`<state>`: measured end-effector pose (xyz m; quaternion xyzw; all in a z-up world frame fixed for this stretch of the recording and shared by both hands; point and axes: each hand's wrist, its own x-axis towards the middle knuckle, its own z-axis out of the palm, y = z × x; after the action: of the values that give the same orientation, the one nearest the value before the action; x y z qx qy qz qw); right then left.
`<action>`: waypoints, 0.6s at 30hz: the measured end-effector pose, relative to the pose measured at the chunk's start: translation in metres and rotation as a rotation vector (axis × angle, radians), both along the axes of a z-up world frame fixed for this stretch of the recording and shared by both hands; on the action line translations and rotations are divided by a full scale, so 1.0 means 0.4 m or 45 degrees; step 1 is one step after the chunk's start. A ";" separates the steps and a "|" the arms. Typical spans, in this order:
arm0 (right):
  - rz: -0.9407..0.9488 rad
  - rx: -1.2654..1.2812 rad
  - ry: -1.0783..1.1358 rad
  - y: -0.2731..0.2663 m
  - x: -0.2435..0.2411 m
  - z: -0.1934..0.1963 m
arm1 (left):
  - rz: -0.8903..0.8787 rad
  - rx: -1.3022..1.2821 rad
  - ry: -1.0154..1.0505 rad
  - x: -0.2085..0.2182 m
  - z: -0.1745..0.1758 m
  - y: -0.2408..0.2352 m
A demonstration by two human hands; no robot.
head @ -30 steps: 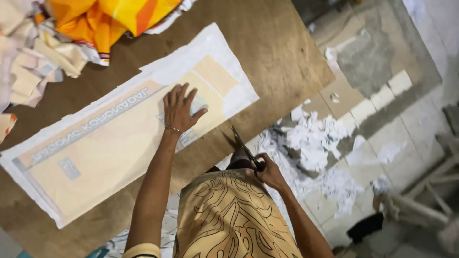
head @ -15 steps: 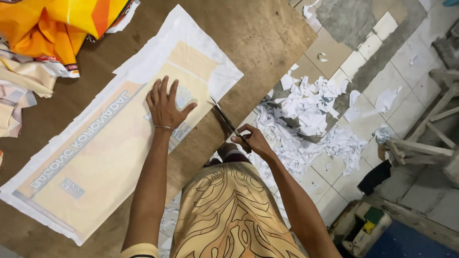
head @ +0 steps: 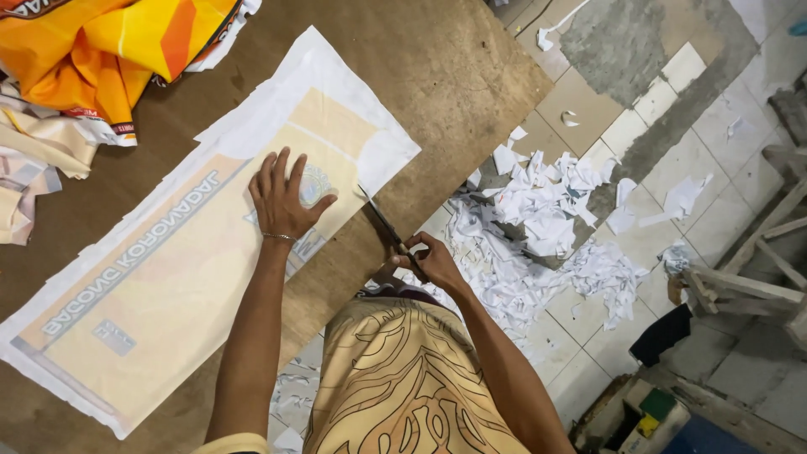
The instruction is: Cutting out printed fabric panels for jerseys using scissors on a wooden table.
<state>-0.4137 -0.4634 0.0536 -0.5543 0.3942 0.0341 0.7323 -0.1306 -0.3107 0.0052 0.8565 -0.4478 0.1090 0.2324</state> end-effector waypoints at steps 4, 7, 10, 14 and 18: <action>-0.022 -0.007 -0.043 0.017 -0.008 -0.018 | 0.003 -0.002 0.018 -0.004 0.009 0.000; -0.063 0.008 -0.063 0.039 -0.009 -0.029 | 0.002 -0.016 0.021 -0.003 0.011 0.001; -0.112 -0.003 -0.047 0.063 -0.006 -0.025 | -0.008 -0.027 0.031 0.001 0.010 0.003; -0.168 -0.040 0.040 0.095 0.005 -0.005 | -0.010 -0.068 0.015 0.010 0.005 0.008; -0.076 -0.269 0.276 0.103 0.066 0.036 | -0.043 -0.093 -0.015 0.008 0.021 0.011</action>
<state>-0.3872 -0.4221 0.0679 -0.6093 0.4887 0.0303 0.6237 -0.1272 -0.3064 0.0136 0.8391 -0.4592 0.1264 0.2629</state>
